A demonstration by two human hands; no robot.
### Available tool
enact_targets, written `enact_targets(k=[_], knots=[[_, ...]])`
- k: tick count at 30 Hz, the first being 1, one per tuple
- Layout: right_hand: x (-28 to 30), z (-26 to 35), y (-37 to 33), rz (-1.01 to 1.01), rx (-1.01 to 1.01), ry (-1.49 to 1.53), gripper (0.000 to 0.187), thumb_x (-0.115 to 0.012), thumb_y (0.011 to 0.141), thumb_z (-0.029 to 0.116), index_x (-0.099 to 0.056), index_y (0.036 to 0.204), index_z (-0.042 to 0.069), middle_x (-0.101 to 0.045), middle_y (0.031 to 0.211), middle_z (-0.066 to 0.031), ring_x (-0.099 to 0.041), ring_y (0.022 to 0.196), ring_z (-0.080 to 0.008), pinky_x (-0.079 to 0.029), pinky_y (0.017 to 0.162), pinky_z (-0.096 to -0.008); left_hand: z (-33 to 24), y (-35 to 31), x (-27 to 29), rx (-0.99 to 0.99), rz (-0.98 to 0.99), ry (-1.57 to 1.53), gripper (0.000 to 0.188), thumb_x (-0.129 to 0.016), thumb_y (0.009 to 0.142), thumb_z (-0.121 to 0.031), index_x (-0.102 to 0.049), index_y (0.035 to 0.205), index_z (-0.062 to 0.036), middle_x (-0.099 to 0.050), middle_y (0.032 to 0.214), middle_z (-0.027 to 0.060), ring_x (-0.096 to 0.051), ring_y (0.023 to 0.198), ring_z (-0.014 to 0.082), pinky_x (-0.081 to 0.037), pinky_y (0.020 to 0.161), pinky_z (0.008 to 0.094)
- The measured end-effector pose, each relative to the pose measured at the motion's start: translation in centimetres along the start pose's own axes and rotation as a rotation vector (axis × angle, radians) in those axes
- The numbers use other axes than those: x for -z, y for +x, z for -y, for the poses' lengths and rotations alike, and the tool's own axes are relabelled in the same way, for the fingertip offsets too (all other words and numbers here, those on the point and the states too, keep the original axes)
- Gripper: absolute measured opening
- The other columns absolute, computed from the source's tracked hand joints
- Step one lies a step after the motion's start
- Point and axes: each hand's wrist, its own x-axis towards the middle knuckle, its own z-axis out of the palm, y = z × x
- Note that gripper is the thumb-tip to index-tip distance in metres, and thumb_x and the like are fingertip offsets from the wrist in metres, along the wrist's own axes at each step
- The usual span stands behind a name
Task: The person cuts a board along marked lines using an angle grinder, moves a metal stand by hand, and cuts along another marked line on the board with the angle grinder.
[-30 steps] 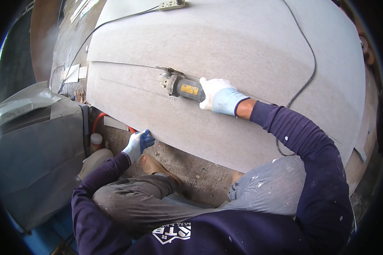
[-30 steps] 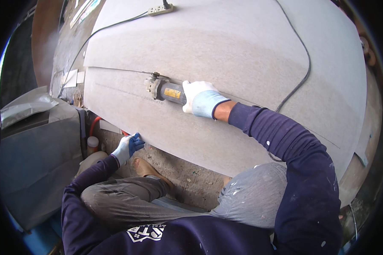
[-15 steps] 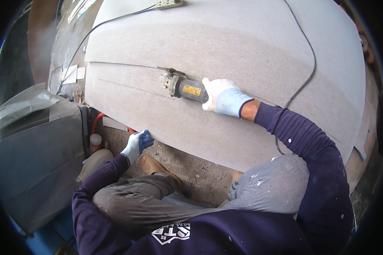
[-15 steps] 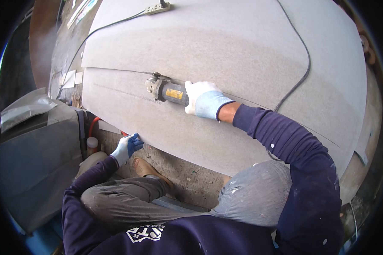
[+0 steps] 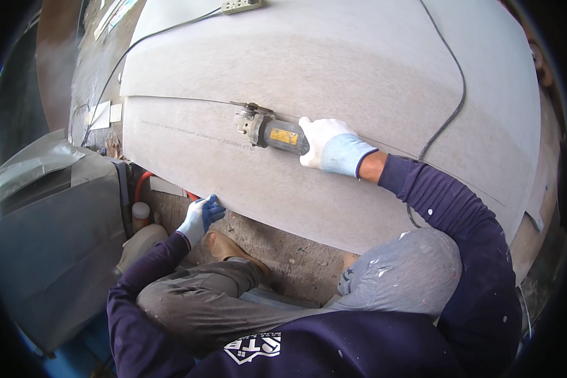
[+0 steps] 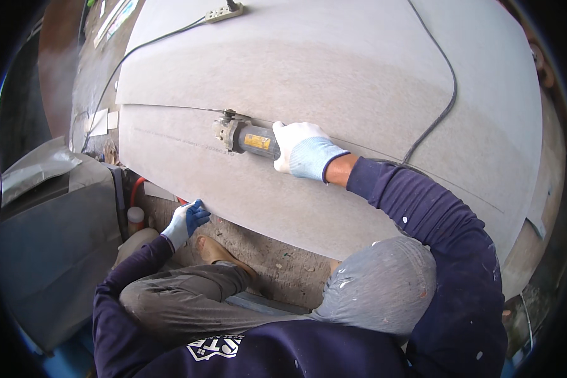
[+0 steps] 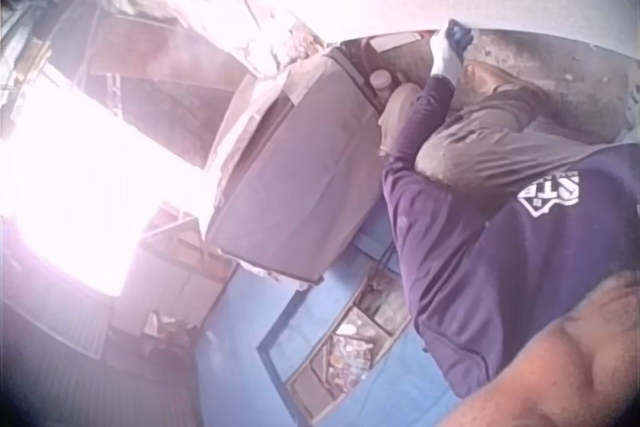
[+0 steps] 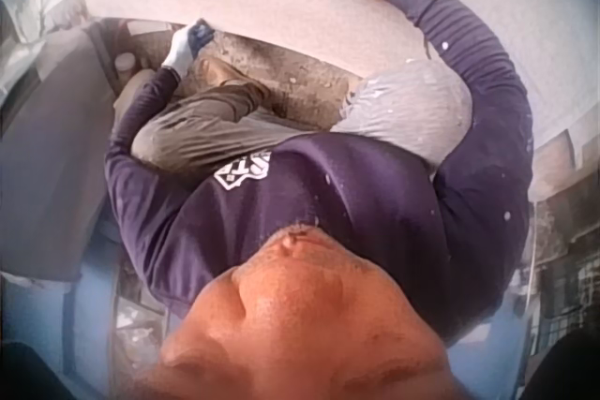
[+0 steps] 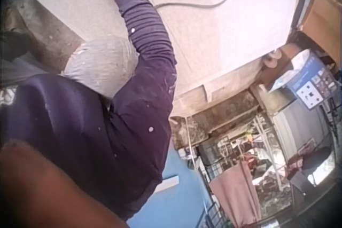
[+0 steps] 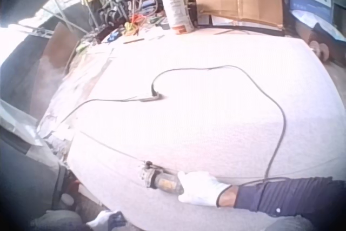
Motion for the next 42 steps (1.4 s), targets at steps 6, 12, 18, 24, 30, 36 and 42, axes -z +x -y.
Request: enact_targets(k=[6,12,18,24,30,36,42], knots=[[0.2,-0.2,-0.2,-0.017,-0.001,-0.019,0.056,-0.073,0.082,0.03,-0.058,0.124,-0.004,-0.073,0.095,-0.0268,-0.074,0.092,-0.0414,-0.06,0.083,-0.0479,0.1,0.7,1.0,0.003,0.053,-0.045,0.026,-0.065,0.106,-0.027,-0.064,0.114,-0.0027,-0.065,0.101,0.0131,-0.07,0.097,0.0327,-0.06,0.087,0.0477],[0.9,-0.2,-0.5,0.027,-0.017,-0.038,0.055,-0.074,0.08,0.027,-0.057,0.122,-0.005,-0.073,0.092,-0.0272,-0.075,0.089,-0.0403,-0.062,0.081,-0.0472,-0.4,0.4,0.5,0.011,0.026,-0.031,0.028,-0.064,0.106,-0.027,-0.063,0.117,-0.0011,-0.065,0.103,0.0145,-0.07,0.098,0.0342,-0.06,0.088,0.0481],[0.7,-0.8,-0.7,-0.003,-0.002,-0.049,0.053,-0.073,0.079,0.025,-0.057,0.12,-0.005,-0.073,0.09,-0.027,-0.074,0.088,-0.041,-0.061,0.079,-0.0484,-0.2,1.0,0.7,-0.015,0.002,-0.054,0.029,-0.067,0.104,-0.025,-0.06,0.114,0.0024,-0.066,0.104,0.0188,-0.071,0.099,0.0405,-0.061,0.087,0.0525],[0.9,-0.9,-1.3,-0.047,0.012,-0.053,0.052,-0.073,0.079,0.025,-0.058,0.118,-0.005,-0.073,0.089,-0.0269,-0.074,0.087,-0.0422,-0.06,0.078,-0.0493,-0.5,1.0,1.4,-0.017,0.064,-0.071,0.029,-0.065,0.106,-0.024,-0.06,0.116,0.0024,-0.065,0.107,0.0196,-0.071,0.101,0.0415,-0.061,0.088,0.0529],[1.5,-1.1,-1.7,-0.003,-0.036,-0.06,0.057,-0.073,0.08,0.026,-0.057,0.124,-0.005,-0.074,0.093,-0.0255,-0.074,0.09,-0.0415,-0.061,0.081,-0.0486,-1.4,0.2,-0.6,0.002,0.042,-0.055,0.019,-0.06,0.107,-0.023,-0.065,0.107,-0.0045,-0.063,0.095,0.0088,-0.07,0.094,0.0304,-0.059,0.086,0.0463],[1.8,-1.4,-2.1,-0.044,-0.004,-0.038,0.055,-0.075,0.078,0.026,-0.058,0.121,-0.005,-0.073,0.091,-0.0273,-0.074,0.089,-0.0433,-0.06,0.08,-0.0496,-1.7,0.5,1.3,-0.03,0.079,-0.098,0.027,-0.065,0.106,-0.023,-0.061,0.114,0.0023,-0.064,0.103,0.0165,-0.071,0.098,0.0378,-0.061,0.086,0.0514],[2.0,-1.3,-2.3,-0.005,-0.037,-0.059,0.054,-0.075,0.079,0.025,-0.058,0.12,-0.006,-0.073,0.089,-0.0278,-0.074,0.086,-0.0427,-0.06,0.079,-0.0482,-1.2,0.9,0.5,-0.016,0.047,-0.081,0.025,-0.066,0.105,-0.023,-0.061,0.112,0.001,-0.065,0.102,0.0149,-0.071,0.094,0.0353,-0.062,0.085,0.0491]])
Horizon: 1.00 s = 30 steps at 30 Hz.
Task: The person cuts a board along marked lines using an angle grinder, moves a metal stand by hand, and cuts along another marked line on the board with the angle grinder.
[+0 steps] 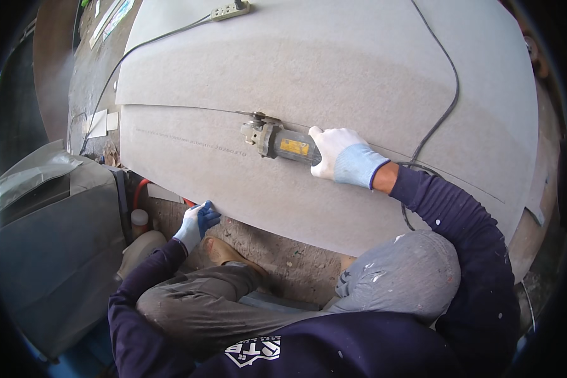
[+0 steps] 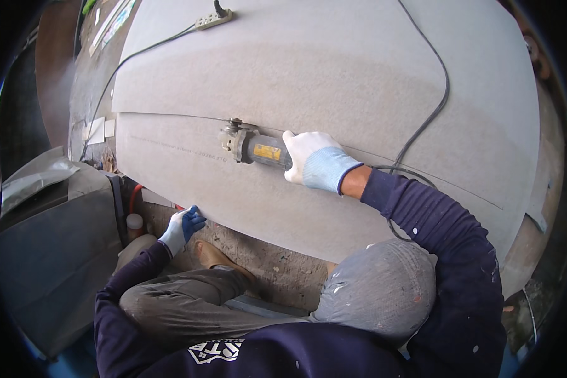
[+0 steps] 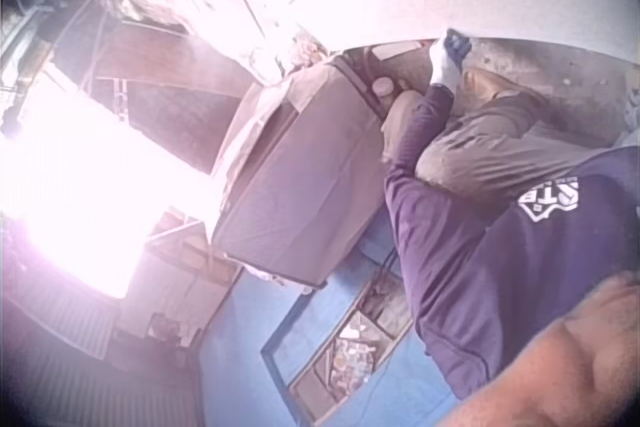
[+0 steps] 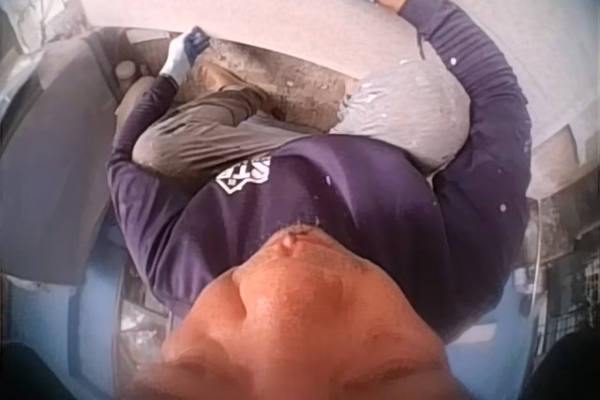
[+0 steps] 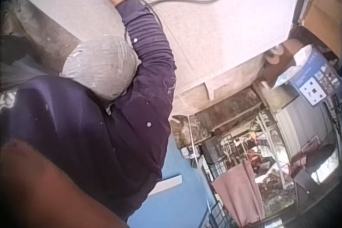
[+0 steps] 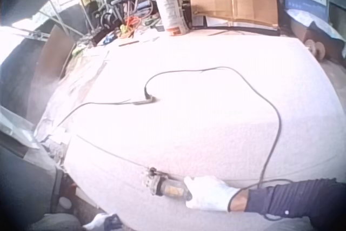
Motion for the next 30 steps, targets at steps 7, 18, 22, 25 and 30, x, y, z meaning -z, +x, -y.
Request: enact_targets(k=[7,18,22,25,30], knots=[[-0.2,-0.8,-0.2,-0.036,0.024,0.004,0.055,-0.075,0.078,0.024,-0.058,0.12,-0.006,-0.073,0.088,-0.0277,-0.074,0.085,-0.0421,-0.06,0.079,-0.0476,-0.4,-0.1,-0.1,-0.011,0.007,-0.013,0.025,-0.065,0.105,-0.024,-0.062,0.112,0.0002,-0.065,0.101,0.0138,-0.071,0.091,0.033,-0.062,0.084,0.0486],[0.9,-1.5,-1.2,-0.036,0.028,-0.023,0.056,-0.075,0.079,0.026,-0.057,0.122,-0.005,-0.073,0.09,-0.0271,-0.074,0.088,-0.0424,-0.06,0.08,-0.0485,-0.4,1.0,0.6,-0.023,0.012,-0.017,0.023,-0.064,0.105,-0.022,-0.063,0.111,0.0003,-0.065,0.1,0.0155,-0.071,0.094,0.0364,-0.061,0.083,0.0514],[1.7,-1.2,-1.4,-0.021,0.003,-0.019,0.056,-0.076,0.079,0.027,-0.057,0.123,-0.004,-0.073,0.092,-0.0266,-0.073,0.09,-0.0435,-0.059,0.081,-0.0498,-0.9,0.6,0.9,-0.031,0.006,-0.02,0.024,-0.065,0.104,-0.023,-0.063,0.11,0.0001,-0.065,0.1,0.0155,-0.071,0.094,0.0355,-0.061,0.083,0.0504],[1.5,-1.4,-1.2,-0.012,0.002,-0.005,0.056,-0.076,0.079,0.026,-0.057,0.123,-0.005,-0.073,0.093,-0.0272,-0.073,0.09,-0.0438,-0.059,0.08,-0.0501,-0.9,1.0,1.0,-0.023,0.005,-0.017,0.024,-0.066,0.104,-0.023,-0.063,0.11,-0.0001,-0.064,0.1,0.0144,-0.07,0.093,0.0337,-0.061,0.084,0.0494],[1.6,-1.9,-1.5,-0.047,0.018,-0.004,0.057,-0.075,0.078,0.026,-0.057,0.123,-0.005,-0.073,0.092,-0.0276,-0.073,0.09,-0.0435,-0.059,0.08,-0.05,-0.9,1.1,0.7,-0.023,-0.003,-0.006,0.023,-0.066,0.105,-0.024,-0.064,0.11,-0.0017,-0.063,0.098,0.0115,-0.069,0.089,0.0304,-0.061,0.084,0.0485]])
